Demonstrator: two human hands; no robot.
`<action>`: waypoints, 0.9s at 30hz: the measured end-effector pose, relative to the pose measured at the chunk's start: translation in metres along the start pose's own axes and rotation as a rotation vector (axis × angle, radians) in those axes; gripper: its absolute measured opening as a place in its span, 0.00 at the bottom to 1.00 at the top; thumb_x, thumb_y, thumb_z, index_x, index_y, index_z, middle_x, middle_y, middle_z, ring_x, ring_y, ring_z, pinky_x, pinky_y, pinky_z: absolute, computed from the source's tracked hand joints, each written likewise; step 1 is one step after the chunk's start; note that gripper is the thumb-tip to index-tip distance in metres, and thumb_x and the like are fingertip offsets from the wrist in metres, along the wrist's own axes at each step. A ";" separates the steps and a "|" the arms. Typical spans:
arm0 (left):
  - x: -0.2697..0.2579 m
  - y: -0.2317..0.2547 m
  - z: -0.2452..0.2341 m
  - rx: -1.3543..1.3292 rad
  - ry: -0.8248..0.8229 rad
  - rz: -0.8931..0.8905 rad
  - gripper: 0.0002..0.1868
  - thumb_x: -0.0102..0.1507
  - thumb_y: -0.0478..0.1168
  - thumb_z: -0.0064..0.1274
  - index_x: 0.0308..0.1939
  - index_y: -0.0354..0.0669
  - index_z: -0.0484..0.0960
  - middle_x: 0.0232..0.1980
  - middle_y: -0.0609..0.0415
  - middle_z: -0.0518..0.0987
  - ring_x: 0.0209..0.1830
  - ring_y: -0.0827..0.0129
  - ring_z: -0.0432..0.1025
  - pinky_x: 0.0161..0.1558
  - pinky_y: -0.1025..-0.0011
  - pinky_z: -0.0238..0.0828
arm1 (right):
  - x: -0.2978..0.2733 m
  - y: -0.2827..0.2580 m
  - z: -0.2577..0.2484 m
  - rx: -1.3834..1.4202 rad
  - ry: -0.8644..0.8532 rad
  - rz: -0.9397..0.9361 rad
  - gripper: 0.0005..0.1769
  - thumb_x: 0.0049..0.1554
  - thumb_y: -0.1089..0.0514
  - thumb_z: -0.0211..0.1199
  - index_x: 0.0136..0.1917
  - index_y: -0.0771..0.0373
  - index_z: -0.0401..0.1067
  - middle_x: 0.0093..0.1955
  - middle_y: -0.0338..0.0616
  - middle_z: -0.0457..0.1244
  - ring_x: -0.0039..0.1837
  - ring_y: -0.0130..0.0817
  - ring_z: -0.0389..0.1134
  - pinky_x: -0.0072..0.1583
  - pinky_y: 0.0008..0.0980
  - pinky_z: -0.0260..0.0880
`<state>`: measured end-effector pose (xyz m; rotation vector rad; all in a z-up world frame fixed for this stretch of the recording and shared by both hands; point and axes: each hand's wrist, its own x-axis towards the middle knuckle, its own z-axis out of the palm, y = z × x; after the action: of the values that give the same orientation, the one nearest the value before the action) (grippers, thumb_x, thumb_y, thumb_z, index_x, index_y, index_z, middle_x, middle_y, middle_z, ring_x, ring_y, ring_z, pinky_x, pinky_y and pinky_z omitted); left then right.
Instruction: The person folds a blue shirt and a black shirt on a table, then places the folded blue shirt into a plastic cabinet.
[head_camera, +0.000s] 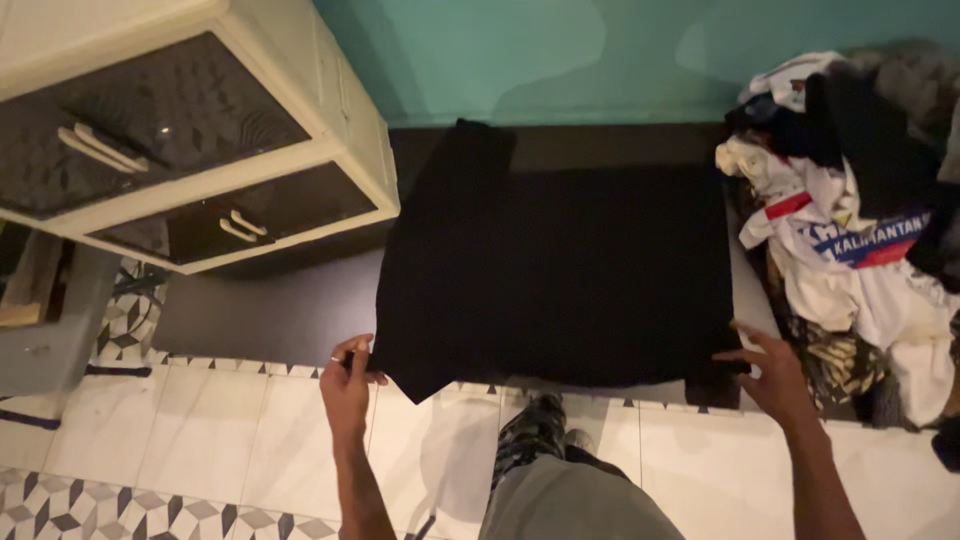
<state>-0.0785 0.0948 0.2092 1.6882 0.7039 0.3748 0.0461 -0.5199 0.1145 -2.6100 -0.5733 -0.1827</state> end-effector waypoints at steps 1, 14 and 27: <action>0.013 0.010 0.000 0.058 -0.028 -0.090 0.16 0.70 0.44 0.51 0.53 0.34 0.83 0.31 0.47 0.81 0.23 0.71 0.74 0.26 0.76 0.67 | 0.007 0.009 0.001 0.092 -0.087 0.073 0.31 0.34 0.71 0.72 0.50 0.48 0.82 0.68 0.42 0.67 0.66 0.46 0.68 0.64 0.41 0.68; 0.253 0.035 0.116 -0.186 -0.252 0.120 0.26 0.70 0.47 0.46 0.70 0.44 0.65 0.40 0.48 0.85 0.32 0.73 0.79 0.36 0.77 0.72 | 0.167 0.076 0.023 0.353 -0.352 0.673 0.29 0.56 0.44 0.70 0.64 0.64 0.77 0.51 0.55 0.74 0.51 0.44 0.74 0.54 0.39 0.72; 0.209 -0.172 0.099 0.873 0.144 0.142 0.36 0.61 0.59 0.62 0.67 0.44 0.75 0.61 0.39 0.76 0.61 0.43 0.69 0.64 0.48 0.63 | 0.149 0.073 0.087 0.131 -0.108 0.905 0.43 0.45 0.38 0.80 0.66 0.63 0.73 0.60 0.56 0.68 0.60 0.48 0.71 0.59 0.45 0.71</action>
<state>0.0976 0.1696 -0.0066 2.5636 0.9315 0.3058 0.2148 -0.4836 0.0406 -2.4876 0.5658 0.2769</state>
